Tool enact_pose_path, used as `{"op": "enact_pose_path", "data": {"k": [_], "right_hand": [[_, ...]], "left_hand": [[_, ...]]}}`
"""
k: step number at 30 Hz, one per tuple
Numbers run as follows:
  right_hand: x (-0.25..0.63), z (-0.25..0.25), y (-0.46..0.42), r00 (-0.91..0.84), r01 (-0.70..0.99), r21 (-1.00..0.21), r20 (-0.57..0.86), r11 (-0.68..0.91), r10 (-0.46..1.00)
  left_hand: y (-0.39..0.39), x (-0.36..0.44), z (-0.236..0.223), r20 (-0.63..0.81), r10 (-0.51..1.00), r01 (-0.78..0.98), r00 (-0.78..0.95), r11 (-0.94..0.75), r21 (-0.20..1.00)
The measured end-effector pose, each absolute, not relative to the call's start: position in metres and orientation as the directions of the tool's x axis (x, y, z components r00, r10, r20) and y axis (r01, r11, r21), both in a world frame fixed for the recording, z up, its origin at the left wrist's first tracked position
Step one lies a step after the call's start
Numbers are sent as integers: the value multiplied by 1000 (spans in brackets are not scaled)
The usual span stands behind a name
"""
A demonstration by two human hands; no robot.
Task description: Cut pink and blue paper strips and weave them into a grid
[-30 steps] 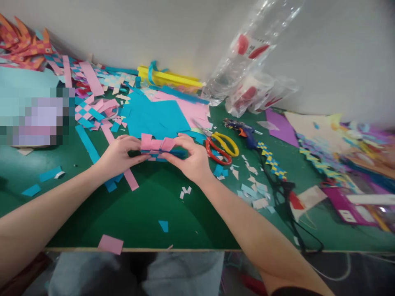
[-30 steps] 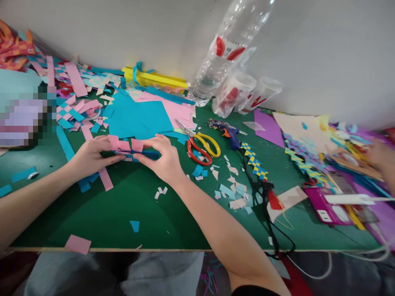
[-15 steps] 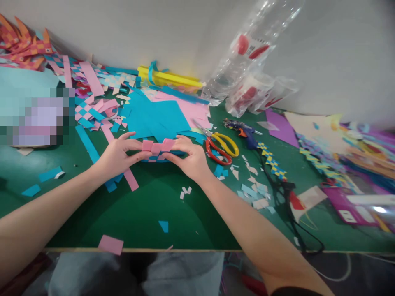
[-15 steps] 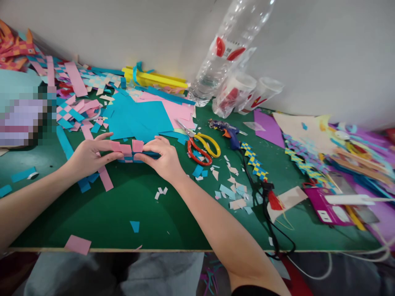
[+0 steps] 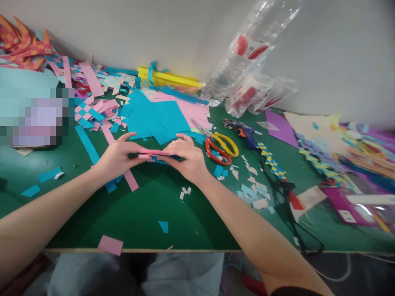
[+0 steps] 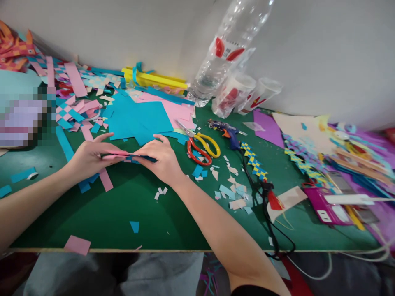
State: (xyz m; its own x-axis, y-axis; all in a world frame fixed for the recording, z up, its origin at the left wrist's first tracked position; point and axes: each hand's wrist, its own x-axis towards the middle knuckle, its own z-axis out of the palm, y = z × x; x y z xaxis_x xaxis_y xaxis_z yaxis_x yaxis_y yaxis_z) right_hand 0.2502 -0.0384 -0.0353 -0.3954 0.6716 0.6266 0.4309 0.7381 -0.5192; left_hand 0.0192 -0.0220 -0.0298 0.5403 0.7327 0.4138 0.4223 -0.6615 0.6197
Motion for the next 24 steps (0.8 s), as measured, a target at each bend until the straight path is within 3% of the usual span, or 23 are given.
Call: {"op": "enact_pose_path", "data": {"k": [3,6,9,11,14,18,21,24], "right_hand": [[250,-32,-40,-365,450,-504,649,737,667],[252,-35,-35,-226,410,-678,572,610,788],[253,-41,-29,-85,215,-921,314,325,946],[253,-41,-28,-79,66,-994,76,82,994],[250,-35,-31,-206,-59,-975,-197,-213,959],[250,-24,-35,-433,-147,-894,-326,-423,840],[251,-20,-35,-483,-124,-877,-355,-464,801],[250,-22,-36,-428,-87,-920,-311,-382,848]], "left_hand": [[-26,18,-23,540,650,416,535,-759,501],[-30,17,-18,637,591,460,495,-800,385],[-32,16,-18,691,545,496,475,-814,301],[-34,15,-19,712,529,514,461,-814,271],[-36,15,-19,708,546,539,447,-796,274],[-42,15,-11,581,663,563,472,-734,380],[-44,14,-9,487,706,555,514,-707,439],[-42,12,-13,430,702,569,568,-712,411]]}}
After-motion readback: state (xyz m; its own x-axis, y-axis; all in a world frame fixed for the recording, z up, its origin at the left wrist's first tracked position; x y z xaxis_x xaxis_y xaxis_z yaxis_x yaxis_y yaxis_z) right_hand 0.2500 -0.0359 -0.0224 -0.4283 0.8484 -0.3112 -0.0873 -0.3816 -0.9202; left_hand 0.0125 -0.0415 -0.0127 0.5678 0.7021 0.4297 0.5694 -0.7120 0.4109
